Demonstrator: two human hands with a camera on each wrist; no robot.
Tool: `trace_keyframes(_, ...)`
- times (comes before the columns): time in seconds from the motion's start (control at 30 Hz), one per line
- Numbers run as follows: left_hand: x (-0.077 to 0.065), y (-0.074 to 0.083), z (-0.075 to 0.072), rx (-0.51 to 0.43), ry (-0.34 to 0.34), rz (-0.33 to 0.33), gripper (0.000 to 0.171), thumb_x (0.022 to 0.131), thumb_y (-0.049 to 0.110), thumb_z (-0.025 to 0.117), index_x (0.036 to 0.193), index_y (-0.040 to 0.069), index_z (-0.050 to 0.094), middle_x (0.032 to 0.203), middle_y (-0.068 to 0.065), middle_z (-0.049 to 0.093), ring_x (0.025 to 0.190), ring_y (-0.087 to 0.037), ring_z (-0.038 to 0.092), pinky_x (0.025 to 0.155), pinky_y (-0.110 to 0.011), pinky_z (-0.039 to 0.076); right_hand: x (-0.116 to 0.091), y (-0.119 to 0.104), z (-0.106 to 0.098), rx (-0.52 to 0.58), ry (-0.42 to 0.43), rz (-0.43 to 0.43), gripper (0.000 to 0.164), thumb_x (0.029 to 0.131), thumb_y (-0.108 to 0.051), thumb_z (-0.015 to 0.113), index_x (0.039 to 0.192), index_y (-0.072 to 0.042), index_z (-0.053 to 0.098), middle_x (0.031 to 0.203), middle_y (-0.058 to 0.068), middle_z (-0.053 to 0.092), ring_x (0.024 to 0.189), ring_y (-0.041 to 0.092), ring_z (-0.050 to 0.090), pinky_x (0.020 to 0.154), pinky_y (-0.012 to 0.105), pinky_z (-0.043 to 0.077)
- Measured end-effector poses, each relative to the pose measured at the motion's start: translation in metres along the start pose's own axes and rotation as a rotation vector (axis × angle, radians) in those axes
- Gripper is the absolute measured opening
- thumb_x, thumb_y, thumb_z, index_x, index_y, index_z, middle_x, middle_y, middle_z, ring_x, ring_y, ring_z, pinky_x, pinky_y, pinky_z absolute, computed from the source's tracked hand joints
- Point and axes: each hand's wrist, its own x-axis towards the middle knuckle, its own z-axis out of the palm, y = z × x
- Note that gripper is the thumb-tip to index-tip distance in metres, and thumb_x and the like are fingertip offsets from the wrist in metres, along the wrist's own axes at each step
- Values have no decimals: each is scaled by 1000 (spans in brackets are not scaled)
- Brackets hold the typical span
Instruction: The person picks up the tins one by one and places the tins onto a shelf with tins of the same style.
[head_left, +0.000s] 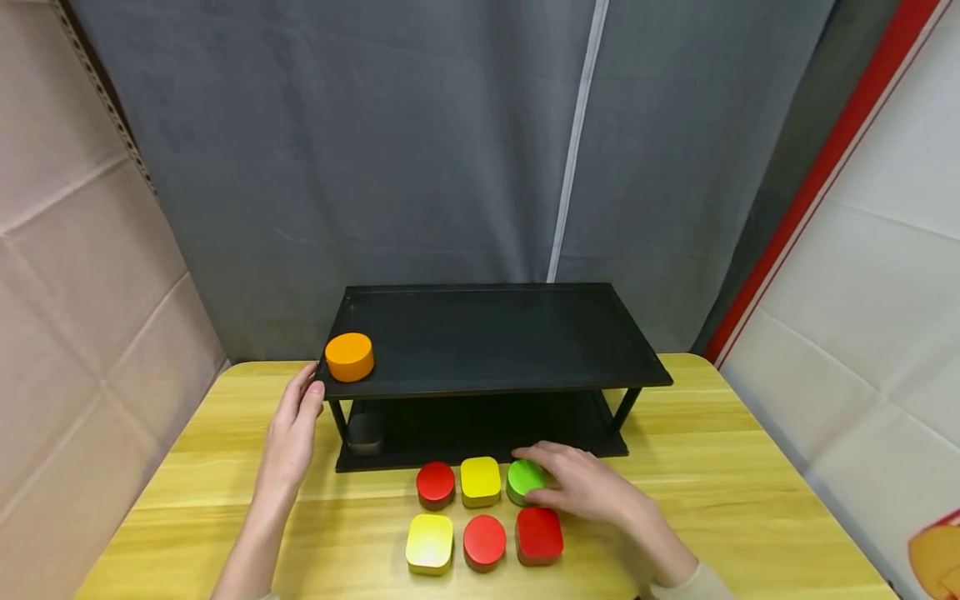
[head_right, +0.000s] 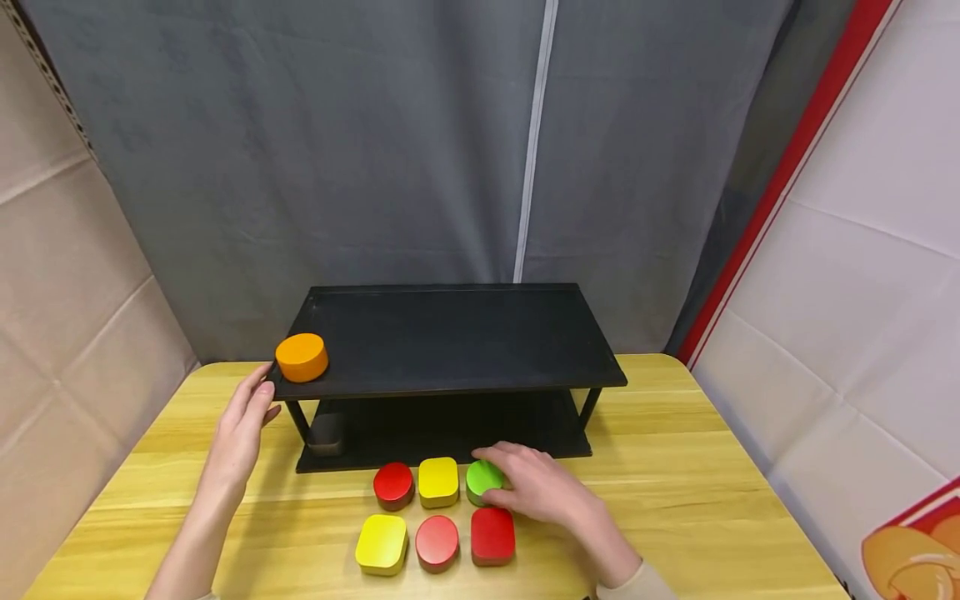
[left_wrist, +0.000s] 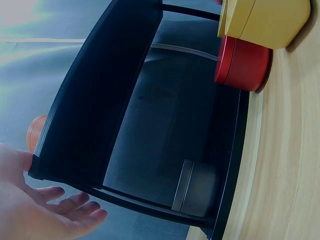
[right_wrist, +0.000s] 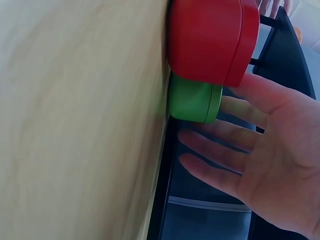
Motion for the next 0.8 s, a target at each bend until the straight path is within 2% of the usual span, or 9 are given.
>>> trace_keyframes(0.3,0,0,0,-1,-2,-6,66,110,52,34,166,20,21,171,-14,24,144,-43,43,125,-57,31,1,-1,-1,17,-29,7,50,92,-37,77,137,-17,66,124,-2,69,97,6,59,84,23,57)
trace_keyframes(0.53,0,0,0,-10,-10,-11,67,110,52,34,166,19,19,172,-15,23,145,-43,42,126,-58,30,0,2,-2,19,1,-18,49,90,-31,80,133,-11,68,120,1,71,91,6,58,77,18,54)
trace_keyframes(0.8,0,-1,-1,-5,-22,-6,67,110,52,33,166,19,18,172,-17,22,144,-47,42,125,-61,29,-4,4,-9,28,40,-6,47,88,-31,82,129,-12,70,113,-1,70,87,6,57,73,17,53)
